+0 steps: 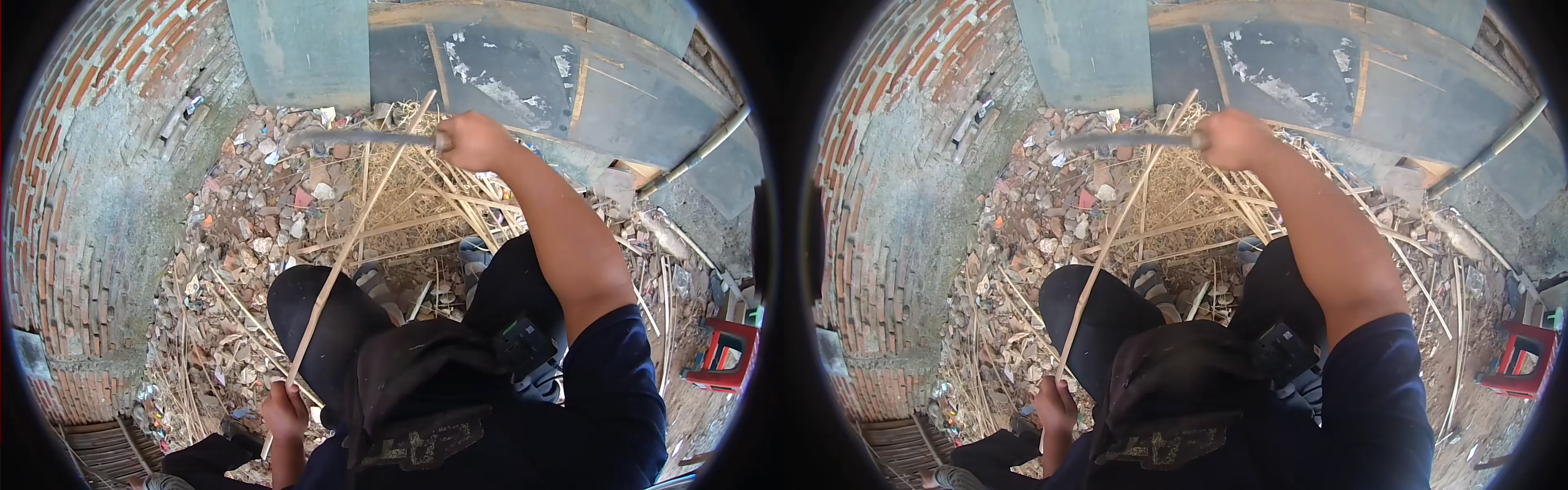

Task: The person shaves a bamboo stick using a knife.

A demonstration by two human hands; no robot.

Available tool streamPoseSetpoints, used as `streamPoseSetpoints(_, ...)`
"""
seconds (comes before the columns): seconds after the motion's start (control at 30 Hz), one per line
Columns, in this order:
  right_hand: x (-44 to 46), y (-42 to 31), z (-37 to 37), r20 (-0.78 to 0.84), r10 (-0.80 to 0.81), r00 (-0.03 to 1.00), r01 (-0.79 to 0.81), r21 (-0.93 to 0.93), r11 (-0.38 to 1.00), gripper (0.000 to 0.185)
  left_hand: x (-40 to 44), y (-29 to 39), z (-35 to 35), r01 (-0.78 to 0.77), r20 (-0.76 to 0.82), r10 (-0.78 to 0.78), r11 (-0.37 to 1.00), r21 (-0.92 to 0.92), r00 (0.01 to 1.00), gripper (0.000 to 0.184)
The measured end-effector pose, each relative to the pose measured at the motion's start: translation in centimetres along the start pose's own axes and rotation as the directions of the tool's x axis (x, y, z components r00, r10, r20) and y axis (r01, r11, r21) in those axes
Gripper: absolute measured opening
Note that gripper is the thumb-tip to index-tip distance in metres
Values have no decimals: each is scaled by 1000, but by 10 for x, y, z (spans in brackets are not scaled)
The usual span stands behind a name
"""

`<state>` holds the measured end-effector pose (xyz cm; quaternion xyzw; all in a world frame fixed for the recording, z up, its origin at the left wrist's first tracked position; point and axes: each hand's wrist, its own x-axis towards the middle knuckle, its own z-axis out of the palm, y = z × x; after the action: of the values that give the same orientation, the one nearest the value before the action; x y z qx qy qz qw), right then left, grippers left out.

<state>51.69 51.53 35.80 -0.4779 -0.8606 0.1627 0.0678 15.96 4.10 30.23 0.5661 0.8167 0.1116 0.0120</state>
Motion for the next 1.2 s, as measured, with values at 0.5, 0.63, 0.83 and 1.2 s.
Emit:
streamPoseSetpoints(0.5,3,-34,22,-5,-78,997,79,66,995,13,2,18,3,66,-9,-67,995,-71,998,23)
streamPoseSetpoints(0.63,-8,-57,29,72,-305,950,305,12,952,10,11,19,3,47,51,-39,987,-154,998,24)
streamPoseSetpoints(0.83,21,-23,29,71,31,997,-42,156,987,11,19,12,-4,18,33,-15,995,-95,999,26)
streamPoseSetpoints(1.2,5,-46,35,210,-172,962,124,222,967,13,33,4,-24,82,253,13,929,-362,967,46)
